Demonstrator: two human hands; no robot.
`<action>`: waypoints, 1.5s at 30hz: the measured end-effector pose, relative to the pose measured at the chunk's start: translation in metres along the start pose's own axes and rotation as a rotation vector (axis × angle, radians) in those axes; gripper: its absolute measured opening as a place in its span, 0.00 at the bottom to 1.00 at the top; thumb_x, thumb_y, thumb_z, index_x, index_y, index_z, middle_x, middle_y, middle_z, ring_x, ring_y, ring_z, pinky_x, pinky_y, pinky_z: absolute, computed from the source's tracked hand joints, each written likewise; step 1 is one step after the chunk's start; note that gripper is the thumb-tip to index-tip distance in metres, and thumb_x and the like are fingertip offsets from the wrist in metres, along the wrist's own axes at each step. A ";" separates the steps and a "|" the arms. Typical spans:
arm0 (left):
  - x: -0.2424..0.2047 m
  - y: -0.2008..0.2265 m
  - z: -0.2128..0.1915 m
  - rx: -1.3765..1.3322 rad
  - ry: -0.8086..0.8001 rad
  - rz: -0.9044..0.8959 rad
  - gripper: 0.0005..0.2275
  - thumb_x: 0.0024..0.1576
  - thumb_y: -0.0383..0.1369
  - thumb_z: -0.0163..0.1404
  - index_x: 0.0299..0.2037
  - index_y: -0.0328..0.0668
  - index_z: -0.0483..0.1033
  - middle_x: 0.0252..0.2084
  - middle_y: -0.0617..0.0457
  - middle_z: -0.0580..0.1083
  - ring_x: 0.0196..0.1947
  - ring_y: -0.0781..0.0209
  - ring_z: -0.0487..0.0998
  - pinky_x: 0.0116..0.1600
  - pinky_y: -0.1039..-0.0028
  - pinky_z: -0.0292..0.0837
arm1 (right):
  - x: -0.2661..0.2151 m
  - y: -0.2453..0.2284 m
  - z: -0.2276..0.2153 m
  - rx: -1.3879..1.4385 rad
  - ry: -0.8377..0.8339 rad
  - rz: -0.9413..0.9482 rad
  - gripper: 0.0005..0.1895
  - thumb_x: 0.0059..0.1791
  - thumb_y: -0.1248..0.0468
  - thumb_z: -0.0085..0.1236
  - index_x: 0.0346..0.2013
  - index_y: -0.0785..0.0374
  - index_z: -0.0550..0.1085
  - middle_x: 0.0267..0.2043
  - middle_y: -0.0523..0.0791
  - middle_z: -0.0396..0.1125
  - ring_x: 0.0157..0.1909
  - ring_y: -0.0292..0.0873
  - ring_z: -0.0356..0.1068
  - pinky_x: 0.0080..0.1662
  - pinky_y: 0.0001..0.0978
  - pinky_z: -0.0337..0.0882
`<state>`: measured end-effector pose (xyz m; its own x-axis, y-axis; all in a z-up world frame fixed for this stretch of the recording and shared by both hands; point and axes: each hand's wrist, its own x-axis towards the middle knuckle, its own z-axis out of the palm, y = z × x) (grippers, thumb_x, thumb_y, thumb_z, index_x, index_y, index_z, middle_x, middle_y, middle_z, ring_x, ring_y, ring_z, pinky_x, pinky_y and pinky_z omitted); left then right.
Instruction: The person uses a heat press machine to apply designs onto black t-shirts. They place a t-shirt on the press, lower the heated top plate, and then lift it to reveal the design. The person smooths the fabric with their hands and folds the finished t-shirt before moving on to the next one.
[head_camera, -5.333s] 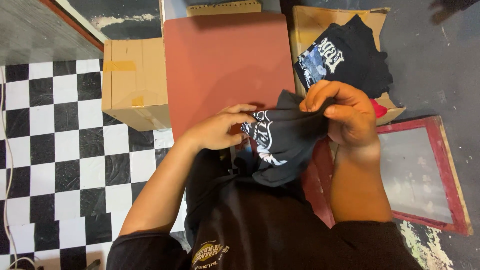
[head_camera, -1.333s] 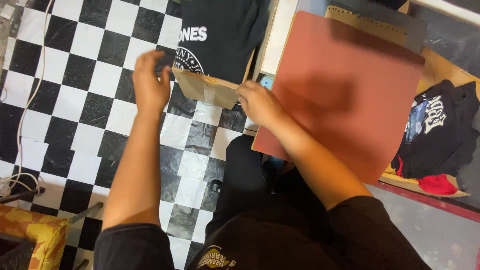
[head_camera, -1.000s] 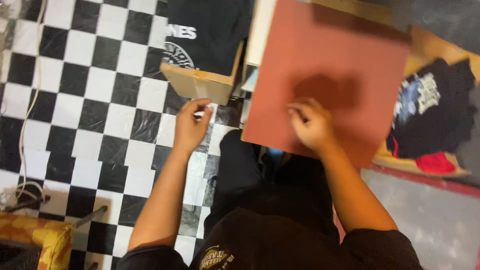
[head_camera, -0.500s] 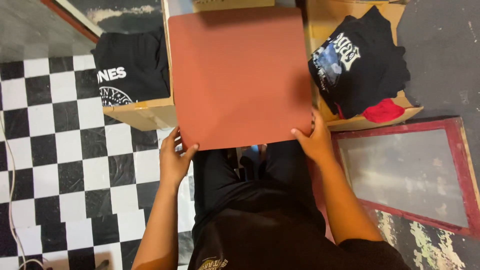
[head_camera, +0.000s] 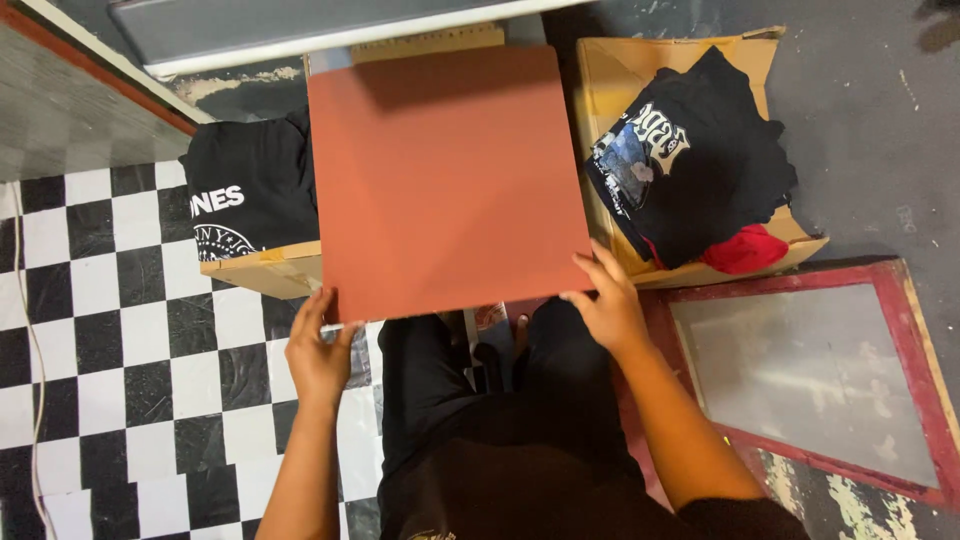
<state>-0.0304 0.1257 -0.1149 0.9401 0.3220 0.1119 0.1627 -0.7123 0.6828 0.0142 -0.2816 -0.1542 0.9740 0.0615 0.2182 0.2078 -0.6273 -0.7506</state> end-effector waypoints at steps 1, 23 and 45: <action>0.010 0.000 0.002 0.003 -0.002 0.002 0.27 0.47 0.28 0.66 0.60 0.38 0.76 0.63 0.43 0.72 0.59 0.47 0.75 0.59 0.64 0.74 | 0.011 0.002 0.002 0.002 0.001 0.003 0.33 0.41 0.66 0.72 0.60 0.63 0.72 0.71 0.55 0.59 0.70 0.57 0.62 0.65 0.43 0.65; 0.030 0.073 0.050 -0.067 0.004 0.278 0.14 0.59 0.25 0.56 0.55 0.37 0.77 0.66 0.39 0.67 0.66 0.40 0.69 0.68 0.57 0.67 | 0.116 0.131 0.036 -0.128 0.226 0.295 0.19 0.48 0.59 0.66 0.52 0.60 0.78 0.60 0.53 0.69 0.60 0.53 0.70 0.60 0.44 0.70; 0.021 0.127 0.076 -0.203 -0.200 0.407 0.06 0.59 0.25 0.55 0.45 0.37 0.81 0.56 0.45 0.74 0.55 0.50 0.78 0.57 0.67 0.74 | 0.138 0.096 0.014 0.069 0.680 0.140 0.11 0.45 0.73 0.66 0.39 0.68 0.74 0.38 0.51 0.72 0.39 0.52 0.74 0.45 0.39 0.74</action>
<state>0.0330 -0.0053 -0.0800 0.9576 -0.0971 0.2712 -0.2722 -0.6134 0.7414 0.1695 -0.3222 -0.2049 0.7234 -0.5306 0.4417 0.1115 -0.5417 -0.8332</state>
